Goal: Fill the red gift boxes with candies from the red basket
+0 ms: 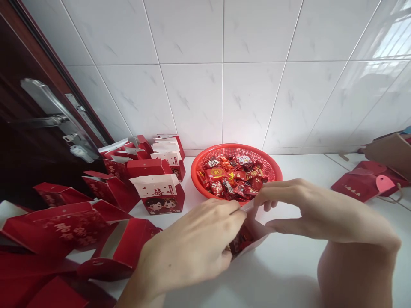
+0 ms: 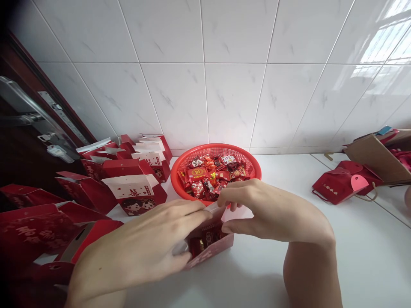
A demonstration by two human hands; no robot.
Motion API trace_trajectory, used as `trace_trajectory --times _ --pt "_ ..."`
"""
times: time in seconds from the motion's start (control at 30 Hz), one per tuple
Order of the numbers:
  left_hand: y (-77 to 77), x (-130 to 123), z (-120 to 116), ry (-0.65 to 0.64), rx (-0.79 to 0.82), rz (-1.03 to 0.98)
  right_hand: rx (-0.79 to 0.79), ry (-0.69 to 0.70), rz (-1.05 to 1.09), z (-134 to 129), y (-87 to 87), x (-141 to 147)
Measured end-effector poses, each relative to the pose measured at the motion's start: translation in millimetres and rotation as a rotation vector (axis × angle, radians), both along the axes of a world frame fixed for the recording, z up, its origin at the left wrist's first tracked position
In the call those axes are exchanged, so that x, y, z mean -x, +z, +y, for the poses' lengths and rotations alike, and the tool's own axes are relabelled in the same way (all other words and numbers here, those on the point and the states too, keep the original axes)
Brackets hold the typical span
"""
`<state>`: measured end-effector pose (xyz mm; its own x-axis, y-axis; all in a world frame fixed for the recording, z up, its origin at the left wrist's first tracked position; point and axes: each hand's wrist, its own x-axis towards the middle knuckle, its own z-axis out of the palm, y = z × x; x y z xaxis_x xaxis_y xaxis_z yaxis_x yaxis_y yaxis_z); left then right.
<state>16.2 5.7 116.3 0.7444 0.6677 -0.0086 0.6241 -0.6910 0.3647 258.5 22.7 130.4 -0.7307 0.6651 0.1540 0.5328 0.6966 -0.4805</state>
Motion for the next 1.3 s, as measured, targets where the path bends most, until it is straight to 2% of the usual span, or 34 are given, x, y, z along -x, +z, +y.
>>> trace_trajectory --times 0.13,0.23,0.4,0.57,0.73,0.93,1.2,1.3 --pt "9.5 14.3 13.5 -0.029 -0.057 -0.084 0.015 -0.068 0.041 6.1 1.3 -6.9" --pt "13.6 24.0 26.6 -0.042 -0.071 -0.267 0.034 -0.088 0.087 15.2 -2.4 -7.7" --pt "13.5 30.3 37.1 0.079 -0.076 -0.671 0.132 0.058 0.163 32.3 -7.4 2.4" --pt "12.2 29.3 45.4 0.220 -0.027 -0.873 0.256 0.139 0.332 42.8 -12.0 12.6" --pt "8.6 32.8 52.4 0.217 0.061 -0.966 0.409 0.125 0.493 47.1 -18.3 12.2" --pt "5.5 32.5 54.4 0.193 0.189 -1.001 0.352 0.063 0.641 52.2 -21.0 10.2" --pt "-4.5 27.9 67.0 0.277 0.109 -1.069 0.311 -0.037 0.843 56.1 -28.4 27.5" --pt "-6.0 26.9 68.8 0.285 0.109 -1.048 0.313 -0.021 0.882 58.5 -31.3 26.1"
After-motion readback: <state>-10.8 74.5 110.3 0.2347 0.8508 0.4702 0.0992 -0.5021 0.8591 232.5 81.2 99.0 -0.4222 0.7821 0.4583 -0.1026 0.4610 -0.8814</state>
